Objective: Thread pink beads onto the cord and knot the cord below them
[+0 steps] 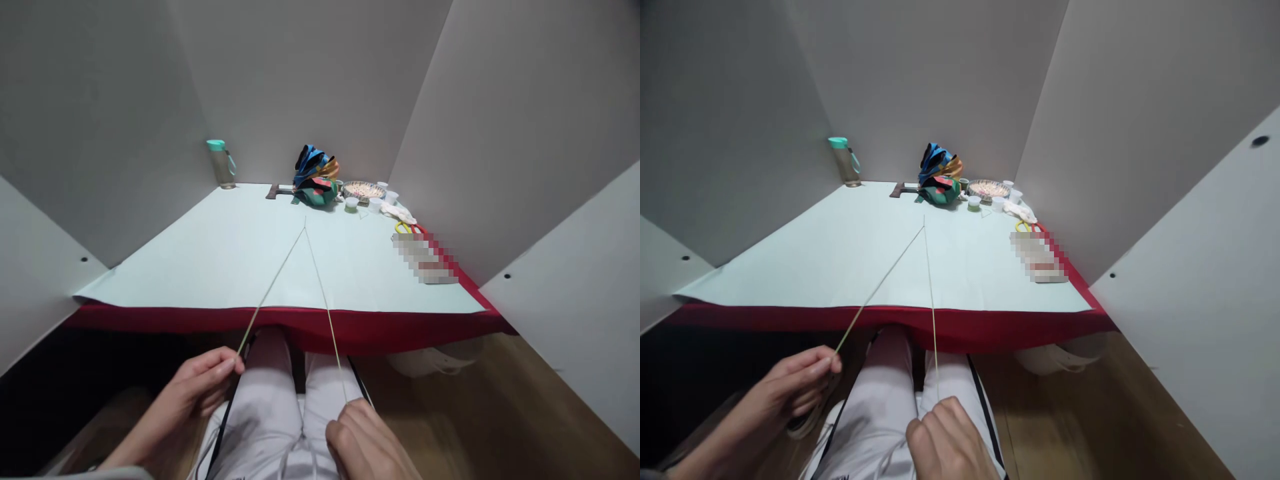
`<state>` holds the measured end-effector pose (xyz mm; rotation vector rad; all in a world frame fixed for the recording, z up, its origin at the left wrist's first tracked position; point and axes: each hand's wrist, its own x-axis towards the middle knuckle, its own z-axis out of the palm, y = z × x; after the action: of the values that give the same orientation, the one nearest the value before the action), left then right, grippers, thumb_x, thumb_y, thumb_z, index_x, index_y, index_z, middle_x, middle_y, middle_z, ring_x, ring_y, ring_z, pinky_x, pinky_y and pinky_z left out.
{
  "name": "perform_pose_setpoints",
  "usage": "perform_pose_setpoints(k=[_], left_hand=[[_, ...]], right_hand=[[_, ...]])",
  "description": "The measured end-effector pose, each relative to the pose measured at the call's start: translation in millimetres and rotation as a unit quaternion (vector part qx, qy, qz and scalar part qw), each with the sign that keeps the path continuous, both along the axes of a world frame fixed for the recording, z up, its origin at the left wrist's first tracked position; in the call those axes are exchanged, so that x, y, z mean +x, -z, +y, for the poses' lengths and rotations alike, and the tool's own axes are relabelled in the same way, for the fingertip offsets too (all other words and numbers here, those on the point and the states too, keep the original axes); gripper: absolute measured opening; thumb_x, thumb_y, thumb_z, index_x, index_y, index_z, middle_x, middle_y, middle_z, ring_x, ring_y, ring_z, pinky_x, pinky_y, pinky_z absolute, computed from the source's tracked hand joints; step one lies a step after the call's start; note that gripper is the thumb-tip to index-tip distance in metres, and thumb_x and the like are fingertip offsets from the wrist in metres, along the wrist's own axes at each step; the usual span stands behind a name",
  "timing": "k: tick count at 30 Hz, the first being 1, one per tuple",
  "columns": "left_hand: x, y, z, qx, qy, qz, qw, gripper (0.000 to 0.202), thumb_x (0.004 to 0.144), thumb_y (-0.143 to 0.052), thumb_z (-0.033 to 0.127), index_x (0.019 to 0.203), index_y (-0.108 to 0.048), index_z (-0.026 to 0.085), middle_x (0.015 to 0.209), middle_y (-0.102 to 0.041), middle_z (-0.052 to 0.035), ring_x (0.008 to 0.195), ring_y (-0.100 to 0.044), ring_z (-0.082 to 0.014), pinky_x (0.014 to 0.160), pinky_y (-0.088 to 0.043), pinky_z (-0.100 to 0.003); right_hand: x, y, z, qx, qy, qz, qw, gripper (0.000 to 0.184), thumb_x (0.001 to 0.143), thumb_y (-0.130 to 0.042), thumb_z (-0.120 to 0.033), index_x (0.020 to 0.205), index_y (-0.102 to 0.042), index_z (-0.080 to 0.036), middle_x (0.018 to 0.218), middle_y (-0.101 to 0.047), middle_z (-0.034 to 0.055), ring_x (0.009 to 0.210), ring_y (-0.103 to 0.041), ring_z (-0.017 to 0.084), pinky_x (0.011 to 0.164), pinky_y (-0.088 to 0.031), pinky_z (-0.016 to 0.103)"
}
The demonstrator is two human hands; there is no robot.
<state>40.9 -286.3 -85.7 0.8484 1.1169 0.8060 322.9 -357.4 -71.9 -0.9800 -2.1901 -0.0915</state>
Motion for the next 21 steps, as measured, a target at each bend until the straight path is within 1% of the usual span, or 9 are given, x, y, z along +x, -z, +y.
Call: perform_pose_setpoints(k=[2, 4, 6, 7, 10, 12, 15, 18, 21], left_hand=[[20.5, 17.5, -12.6, -0.043, 0.01, -0.116, 0.992, 0.034, 0.072, -0.086, 0.05, 0.075, -0.072, 0.019, 0.049, -0.018, 0.013, 0.044, -0.005, -0.0037, 0.042, -0.007, -0.019], [39.6, 28.4, -25.3, -0.058, 0.013, -0.158, 0.986, 0.034, 0.072, -0.087, 0.047, 0.074, -0.072, 0.017, 0.046, -0.02, 0.0129, 0.042, -0.008, -0.0034, 0.041, -0.011, -0.019], [54.8, 33.4, -37.8, -0.064, 0.013, -0.175, 0.982, 0.033, 0.073, -0.087, 0.045, 0.075, -0.073, 0.015, 0.046, -0.031, 0.0095, 0.042, -0.02, -0.0046, 0.043, -0.022, -0.018], [60.4, 34.0, -43.8, -0.067, 0.012, -0.183, 0.981, 0.033, 0.073, -0.087, 0.043, 0.076, -0.073, 0.014, 0.048, -0.039, 0.0066, 0.045, -0.029, -0.0059, 0.046, -0.028, -0.019], [69.8, 30.6, -58.4, -0.079, 0.009, -0.202, 0.976, 0.028, 0.075, -0.086, 0.037, 0.078, -0.074, 0.012, 0.062, -0.058, -0.0026, 0.059, -0.049, -0.0111, 0.059, -0.042, -0.022], [72.1, 25.2, -65.1, -0.088, 0.005, -0.22, 0.972, 0.026, 0.077, -0.085, 0.035, 0.079, -0.075, 0.012, 0.066, -0.061, -0.004, 0.064, -0.052, -0.0126, 0.063, -0.044, -0.023], [74.1, 14.4, -72.2, -0.094, -0.004, -0.251, 0.963, 0.023, 0.078, -0.085, 0.034, 0.08, -0.074, 0.013, 0.064, -0.057, -0.0014, 0.062, -0.049, -0.0121, 0.061, -0.043, -0.023], [75.5, 4.5, -78.3, -0.1, -0.005, -0.273, 0.957, 0.02, 0.077, -0.085, 0.028, 0.079, -0.073, 0.012, 0.059, -0.05, 0.0014, 0.057, -0.042, -0.0098, 0.056, -0.04, -0.021], [75.9, 1.2, -83.9, -0.102, -0.006, -0.289, 0.952, 0.015, 0.08, -0.082, 0.023, 0.078, -0.073, 0.012, 0.056, -0.044, 0.0035, 0.054, -0.035, -0.0082, 0.052, -0.036, -0.019]], right_hand=[[-3.6, 11.3, -5.6, -0.022, -0.012, 0.018, 1.0, 0.025, 0.086, -0.036, 0.004, 0.084, -0.039, -0.021, 0.064, -0.049, -0.0009, 0.057, -0.047, 0.013, 0.053, -0.038, 0.025], [-5.5, 26.8, -10.6, -0.067, -0.039, 0.057, 0.995, 0.025, 0.087, -0.036, 0.004, 0.089, -0.042, -0.02, 0.07, -0.051, 0.0008, 0.064, -0.049, 0.015, 0.057, -0.041, 0.026], [-7.6, 44.2, -14.9, -0.112, -0.072, 0.142, 0.981, 0.023, 0.092, -0.035, 0.001, 0.096, -0.046, -0.019, 0.076, -0.052, 0.0021, 0.072, -0.051, 0.016, 0.063, -0.045, 0.027], [-9.0, 52.5, -16.9, -0.128, -0.088, 0.2, 0.967, 0.023, 0.095, -0.035, -0.001, 0.099, -0.048, -0.02, 0.078, -0.052, 0.0021, 0.074, -0.052, 0.016, 0.066, -0.047, 0.028], [-14.5, 70.2, -24.2, -0.159, -0.12, 0.337, 0.92, 0.023, 0.101, -0.032, -0.007, 0.106, -0.048, -0.022, 0.08, -0.054, 0.0007, 0.078, -0.056, 0.015, 0.082, -0.054, 0.035], [-18.1, 75.4, -30.5, -0.168, -0.127, 0.369, 0.905, 0.021, 0.103, -0.031, -0.01, 0.107, -0.047, -0.023, 0.08, -0.054, -0.0003, 0.079, -0.058, 0.015, 0.088, -0.054, 0.04], [-22.2, 77.6, -42.1, -0.183, -0.136, 0.381, 0.896, 0.019, 0.104, -0.032, -0.013, 0.106, -0.047, -0.023, 0.078, -0.054, -0.0006, 0.081, -0.06, 0.015, 0.088, -0.055, 0.04], [-25.0, 78.9, -53.7, -0.189, -0.158, 0.382, 0.891, 0.018, 0.104, -0.033, -0.014, 0.106, -0.048, -0.023, 0.079, -0.056, 0.0001, 0.082, -0.061, 0.015, 0.083, -0.056, 0.037], [-26.4, 80.1, -61.1, -0.193, -0.162, 0.38, 0.89, 0.018, 0.104, -0.033, -0.014, 0.105, -0.049, -0.023, 0.082, -0.059, 0.0018, 0.082, -0.061, 0.015, 0.076, -0.055, 0.032]])
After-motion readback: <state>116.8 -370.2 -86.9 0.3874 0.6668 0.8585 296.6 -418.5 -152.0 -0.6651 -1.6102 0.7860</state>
